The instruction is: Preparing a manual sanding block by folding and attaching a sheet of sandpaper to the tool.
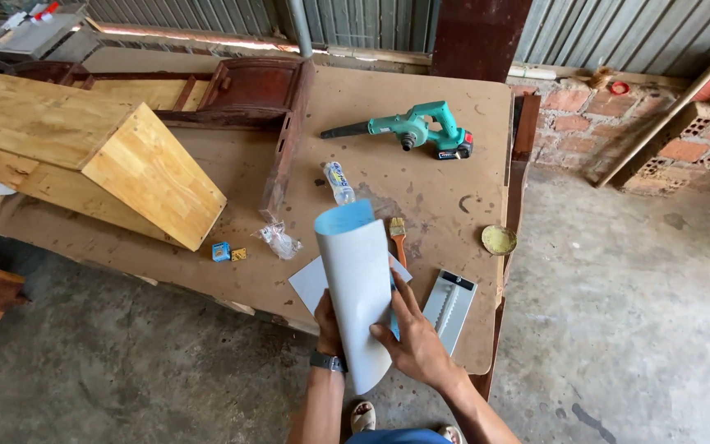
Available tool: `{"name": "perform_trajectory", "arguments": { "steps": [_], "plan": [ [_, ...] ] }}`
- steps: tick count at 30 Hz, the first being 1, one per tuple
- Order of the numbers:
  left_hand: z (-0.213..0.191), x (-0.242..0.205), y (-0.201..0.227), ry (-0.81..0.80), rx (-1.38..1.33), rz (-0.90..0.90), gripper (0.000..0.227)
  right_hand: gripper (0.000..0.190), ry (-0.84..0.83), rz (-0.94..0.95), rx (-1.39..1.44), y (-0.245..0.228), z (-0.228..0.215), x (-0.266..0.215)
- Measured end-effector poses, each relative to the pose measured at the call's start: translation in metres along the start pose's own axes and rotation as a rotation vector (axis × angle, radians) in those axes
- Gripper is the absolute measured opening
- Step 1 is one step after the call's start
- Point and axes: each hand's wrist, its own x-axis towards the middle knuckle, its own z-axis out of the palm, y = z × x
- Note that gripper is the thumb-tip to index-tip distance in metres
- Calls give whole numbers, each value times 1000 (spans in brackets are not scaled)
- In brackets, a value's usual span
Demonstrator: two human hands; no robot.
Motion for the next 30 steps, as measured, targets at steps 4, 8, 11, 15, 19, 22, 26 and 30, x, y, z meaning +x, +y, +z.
{"name": "perform_trajectory", "arguments": {
  "steps": [4,8,11,15,19,22,26,30],
  "plan": [
    [28,-4,10,263,14,-8,58,59,129,3,51,6,1,3],
    [61,-1,39,-15,46,94,74,48,192,110,-43,12,2,7],
    [80,6,52,99,237,147,77,82,178,168,-63,3,6,13],
    [88,10,66,377,288,214,67,53,129,464,-210,-4,10,26],
    [84,9,81,478,293,222,64,44,196,307,-216,25,22,24],
    [89,7,92,431,307,210,71,47,255,283,-207,24,30,26],
    [90,9,98,499,301,266,65,43,303,292,-275,16,38,33],
    [82,12,101,517,363,312,56,41,353,165,-298,30,51,36]
  ]
}}
